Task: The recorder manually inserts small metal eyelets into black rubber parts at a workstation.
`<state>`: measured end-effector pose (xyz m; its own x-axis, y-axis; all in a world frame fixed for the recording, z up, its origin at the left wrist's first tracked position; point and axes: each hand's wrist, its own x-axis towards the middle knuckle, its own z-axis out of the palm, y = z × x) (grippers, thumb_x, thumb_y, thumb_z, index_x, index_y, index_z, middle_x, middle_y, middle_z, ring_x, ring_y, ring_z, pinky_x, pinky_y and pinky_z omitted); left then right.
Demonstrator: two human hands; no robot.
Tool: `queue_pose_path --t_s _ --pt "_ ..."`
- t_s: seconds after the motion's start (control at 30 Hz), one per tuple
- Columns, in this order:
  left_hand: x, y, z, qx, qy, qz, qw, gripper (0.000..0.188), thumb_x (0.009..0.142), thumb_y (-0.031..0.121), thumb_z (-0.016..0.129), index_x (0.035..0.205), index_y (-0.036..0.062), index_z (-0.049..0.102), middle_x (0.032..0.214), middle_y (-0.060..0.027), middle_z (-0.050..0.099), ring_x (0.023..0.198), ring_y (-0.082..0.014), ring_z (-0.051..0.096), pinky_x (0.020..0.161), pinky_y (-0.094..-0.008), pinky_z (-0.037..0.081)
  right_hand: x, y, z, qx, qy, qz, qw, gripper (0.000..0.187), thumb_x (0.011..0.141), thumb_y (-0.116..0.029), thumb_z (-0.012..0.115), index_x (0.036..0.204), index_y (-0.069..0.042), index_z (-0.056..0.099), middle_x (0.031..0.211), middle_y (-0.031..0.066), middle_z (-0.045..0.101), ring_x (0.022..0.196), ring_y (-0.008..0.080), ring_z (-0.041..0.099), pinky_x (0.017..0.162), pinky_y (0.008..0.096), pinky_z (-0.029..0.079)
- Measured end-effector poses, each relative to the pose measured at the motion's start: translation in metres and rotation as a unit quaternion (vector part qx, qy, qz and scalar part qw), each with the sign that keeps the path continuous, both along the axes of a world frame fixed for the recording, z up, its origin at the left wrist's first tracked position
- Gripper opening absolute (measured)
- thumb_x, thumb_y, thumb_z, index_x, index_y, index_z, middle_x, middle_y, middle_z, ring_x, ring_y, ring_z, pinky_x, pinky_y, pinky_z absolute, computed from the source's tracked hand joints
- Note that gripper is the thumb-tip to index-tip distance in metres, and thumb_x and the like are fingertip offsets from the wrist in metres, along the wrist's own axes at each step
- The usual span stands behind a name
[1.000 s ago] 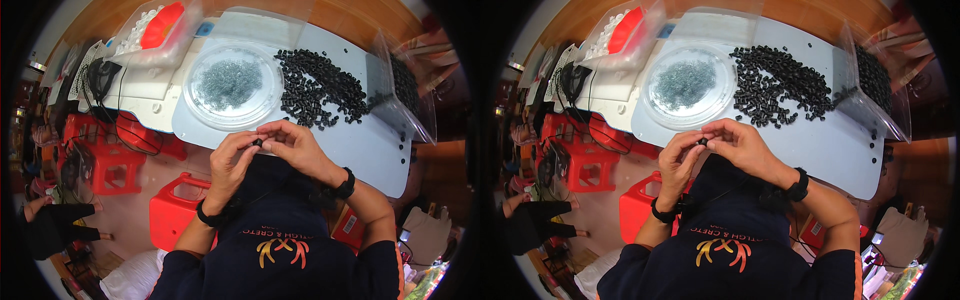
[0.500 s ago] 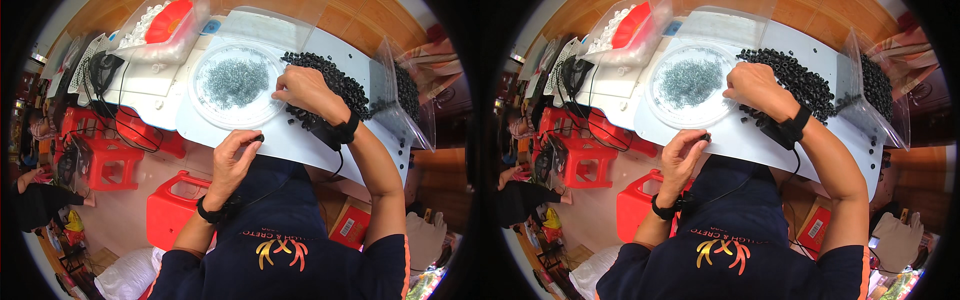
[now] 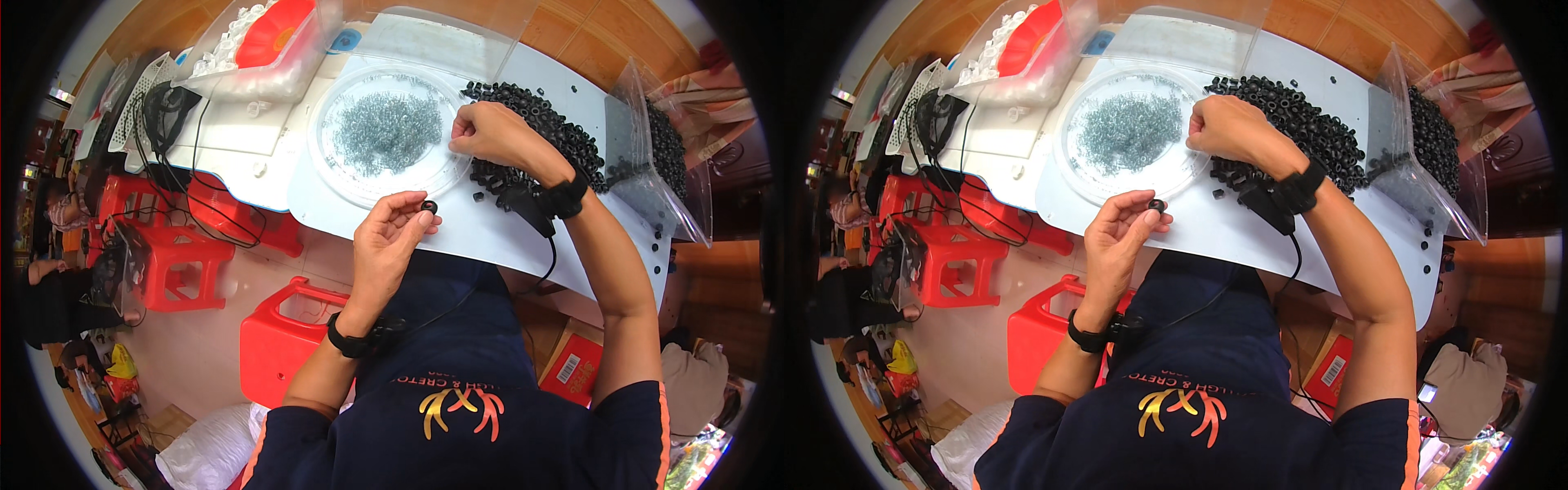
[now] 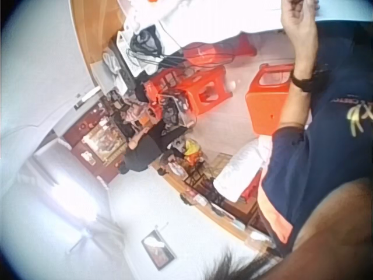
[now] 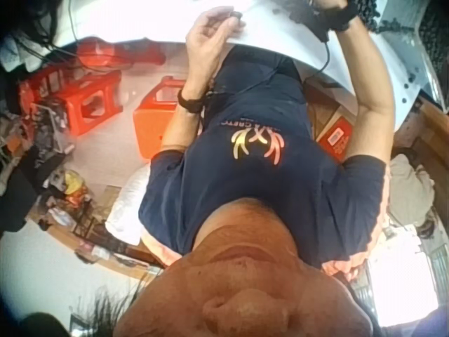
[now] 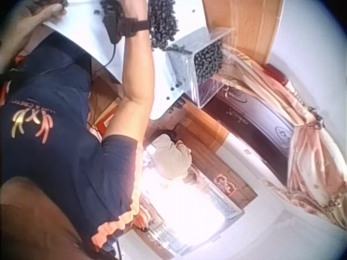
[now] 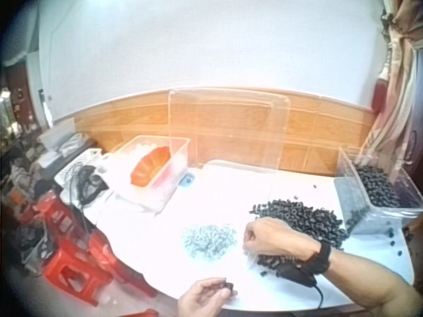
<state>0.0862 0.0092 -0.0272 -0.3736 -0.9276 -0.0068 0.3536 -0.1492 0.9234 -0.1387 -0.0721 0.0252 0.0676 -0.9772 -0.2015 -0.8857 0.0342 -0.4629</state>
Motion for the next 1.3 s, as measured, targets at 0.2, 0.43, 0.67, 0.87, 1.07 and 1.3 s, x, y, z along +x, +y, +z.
queue_pose_path --t_s 0.2,0.43,0.67,0.87,1.07,1.3 --pt "-0.013 -0.004 0.003 0.038 0.061 -0.027 0.997 0.027 0.093 -0.001 0.061 0.119 -0.0056 0.057 0.108 -0.0136 0.064 0.095 -0.0192 0.066 0.082 -0.0324 0.056 0.01 0.051 0.025 0.05 -0.383 -0.013 0.922 0.019 0.09 -0.019 0.07 0.096 -0.002 0.066 0.086 -0.0014 0.064 0.079 0.0059 0.056 0.069 0.0216 0.045" --pt "-0.026 -0.005 0.009 0.015 0.064 -0.065 0.996 0.026 0.092 0.001 0.064 0.117 -0.0052 0.059 0.105 -0.0101 0.065 0.09 -0.0137 0.064 0.083 -0.0274 0.054 0.011 0.096 0.016 -0.004 -0.401 -0.06 0.914 0.016 0.089 -0.014 0.072 0.097 -0.002 0.065 0.089 -0.0002 0.064 0.078 0.0062 0.058 0.068 0.0222 0.046" --pt "-0.036 -0.003 0.013 -0.011 0.031 -0.082 0.996 0.024 0.091 0.001 0.065 0.115 -0.0045 0.062 0.102 -0.0084 0.066 0.088 -0.0125 0.064 0.082 -0.0254 0.053 0.007 0.126 0.015 -0.327 -0.13 0.086 0.932 0.019 0.079 -0.004 0.07 0.098 -0.004 0.067 0.087 0.0093 0.061 0.074 0.0246 0.061 0.062 0.0346 0.05" --pt "-0.049 0.001 0.007 0.009 0.012 -0.121 0.993 0.021 0.091 0.001 0.065 0.112 -0.0031 0.065 0.101 -0.0074 0.066 0.087 -0.0118 0.064 0.08 -0.0247 0.053 0.002 0.159 0.007 -0.305 -0.103 0.064 0.945 0.026 0.081 -0.001 0.067 0.107 -0.002 0.065 0.086 0.0111 0.062 0.077 0.0275 0.063 0.063 0.037 0.051" --pt "-0.055 0.006 -0.006 -0.016 -0.012 -0.265 0.964 0.021 0.09 0.0 0.065 0.111 -0.0033 0.063 0.103 -0.0072 0.062 0.095 -0.0134 0.063 0.08 -0.0256 0.054 -0.013 0.191 0.007 -0.14 -0.266 -0.029 0.953 0.019 0.088 -0.006 0.065 0.106 -0.002 0.066 0.084 0.0123 0.064 0.071 0.0269 0.063 0.063 0.0342 0.049" --pt "-0.06 0.0 -0.011 0.012 0.011 -0.29 0.957 0.02 0.09 0.002 0.065 0.109 -0.0019 0.062 0.103 -0.0118 0.065 0.092 -0.0186 0.065 0.084 -0.0329 0.054 -0.077 0.191 -0.015 -0.191 -0.176 -0.175 0.95 0.015 0.089 -0.009 0.065 0.1 0.0 0.069 0.089 0.012 0.067 0.073 0.0216 0.063 0.066 0.0315 0.05"
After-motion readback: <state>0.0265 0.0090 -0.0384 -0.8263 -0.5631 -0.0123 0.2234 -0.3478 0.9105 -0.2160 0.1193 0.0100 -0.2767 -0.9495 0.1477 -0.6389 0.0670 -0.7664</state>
